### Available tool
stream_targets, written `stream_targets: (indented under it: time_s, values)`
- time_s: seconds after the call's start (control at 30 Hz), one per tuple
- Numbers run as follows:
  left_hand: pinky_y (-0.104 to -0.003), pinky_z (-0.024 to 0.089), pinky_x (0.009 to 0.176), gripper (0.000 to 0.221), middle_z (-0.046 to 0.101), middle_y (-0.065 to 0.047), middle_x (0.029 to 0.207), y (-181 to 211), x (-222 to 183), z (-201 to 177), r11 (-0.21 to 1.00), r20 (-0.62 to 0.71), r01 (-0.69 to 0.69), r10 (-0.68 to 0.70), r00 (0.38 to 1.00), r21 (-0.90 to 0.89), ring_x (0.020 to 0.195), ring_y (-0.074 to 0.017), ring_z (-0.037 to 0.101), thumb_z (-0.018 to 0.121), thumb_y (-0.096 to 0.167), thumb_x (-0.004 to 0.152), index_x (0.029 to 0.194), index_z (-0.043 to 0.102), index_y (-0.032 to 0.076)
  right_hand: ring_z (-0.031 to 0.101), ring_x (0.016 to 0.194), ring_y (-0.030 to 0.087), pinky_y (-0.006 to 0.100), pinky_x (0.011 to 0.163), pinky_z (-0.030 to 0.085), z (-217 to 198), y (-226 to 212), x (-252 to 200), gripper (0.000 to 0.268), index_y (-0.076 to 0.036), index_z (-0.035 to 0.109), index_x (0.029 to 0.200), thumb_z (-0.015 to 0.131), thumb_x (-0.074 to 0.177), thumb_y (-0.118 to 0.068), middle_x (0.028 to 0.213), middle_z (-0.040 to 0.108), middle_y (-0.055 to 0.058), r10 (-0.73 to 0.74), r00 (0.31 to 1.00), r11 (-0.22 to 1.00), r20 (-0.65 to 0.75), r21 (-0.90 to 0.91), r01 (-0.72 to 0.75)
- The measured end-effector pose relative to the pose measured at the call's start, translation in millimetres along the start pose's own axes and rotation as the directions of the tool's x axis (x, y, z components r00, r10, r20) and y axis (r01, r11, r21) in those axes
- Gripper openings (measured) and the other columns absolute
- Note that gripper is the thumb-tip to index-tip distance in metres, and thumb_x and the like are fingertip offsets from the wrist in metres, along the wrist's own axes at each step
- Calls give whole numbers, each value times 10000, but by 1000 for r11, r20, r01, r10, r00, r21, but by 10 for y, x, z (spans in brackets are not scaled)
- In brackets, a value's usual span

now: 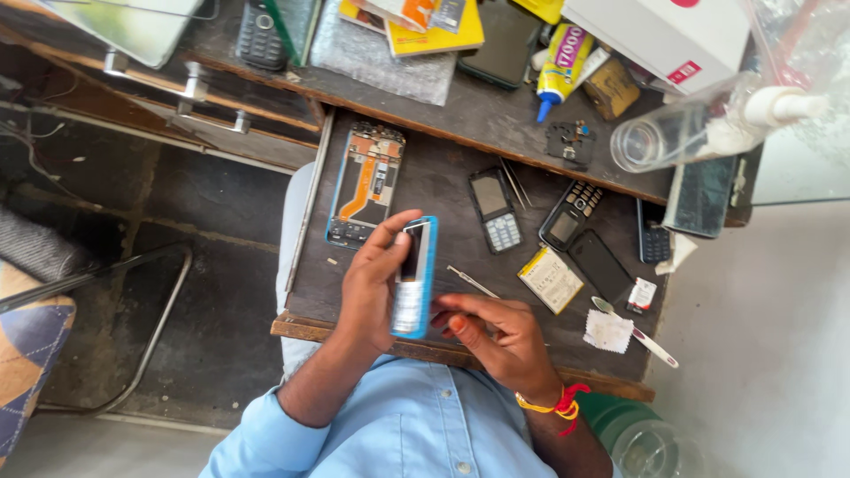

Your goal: The person disassembles a blue mobile phone, removes the SIM cards and battery, uses a metal pick to pry open the internal components, and then begins to reassemble the device by placing the screen and casing back together.

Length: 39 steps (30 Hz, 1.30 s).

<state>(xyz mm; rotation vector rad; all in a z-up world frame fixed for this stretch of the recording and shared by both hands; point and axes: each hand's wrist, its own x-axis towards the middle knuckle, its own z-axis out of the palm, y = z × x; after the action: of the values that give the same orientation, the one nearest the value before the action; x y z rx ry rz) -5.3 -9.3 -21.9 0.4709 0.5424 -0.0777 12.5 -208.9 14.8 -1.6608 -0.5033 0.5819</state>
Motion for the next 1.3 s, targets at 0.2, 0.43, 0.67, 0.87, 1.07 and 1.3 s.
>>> stream_targets:
  time_s: [0.2, 0.43, 0.67, 0.87, 1.07, 1.3]
  values:
    - [-255, 480, 518, 381, 523, -59, 844, -46, 9, -116, 888, 382, 197, -27, 924, -415, 661, -155, 515, 431, 206, 1098, 1433, 523, 50, 683, 775, 85, 211, 678, 542, -344, 257, 28, 253, 2, 741, 1173, 660, 991, -154, 985, 786, 71, 175, 864, 946, -471, -162, -280]
    - [-288, 503, 596, 418, 501, -75, 856, -152, 29, -76, 845, 476, 283, -39, 879, -454, 719, -183, 522, 441, 162, 1095, 1486, 500, 25, 649, 754, 66, 204, 654, 519, -540, 341, -148, 204, 18, 730, 1143, 654, 1027, -131, 994, 770, 55, 100, 842, 975, -531, -115, -188]
    - [-284, 489, 578, 426, 498, -66, 830, -116, 42, -89, 879, 414, 216, -23, 910, -425, 707, -177, 522, 427, 216, 1074, 1447, 520, 33, 696, 730, 112, 254, 648, 528, -532, 276, 50, 153, 26, 733, 1112, 701, 998, -71, 927, 757, 110, -148, 811, 820, -565, -529, -220]
    - [-227, 508, 639, 337, 616, -40, 976, -50, 50, -124, 968, -14, -239, 240, 971, 70, 767, -84, 571, 498, 206, 1132, 1408, 564, 23, 700, 728, 137, 271, 650, 527, -950, 435, 40, 156, 29, 735, 1101, 755, 968, -49, 912, 749, 122, -224, 742, 767, -631, -585, -266]
    - [-217, 550, 882, 294, 665, -20, 1128, -29, 15, -132, 922, -83, -356, 371, 925, 153, 977, -53, 643, 462, 144, 1116, 1375, 547, 32, 670, 683, 133, 267, 613, 520, -1259, 505, -222, 127, 18, 750, 1052, 763, 946, -49, 873, 749, 98, -177, 622, 788, -763, -488, -375]
    - [-222, 546, 819, 275, 661, -20, 1063, -129, 50, -90, 913, -50, -324, 347, 937, 248, 912, -55, 628, 471, 138, 1118, 1356, 567, 39, 703, 700, 188, 295, 614, 525, -894, 404, -122, 106, 18, 745, 1016, 737, 916, -20, 878, 727, 107, -151, 744, 766, -651, -553, -328]
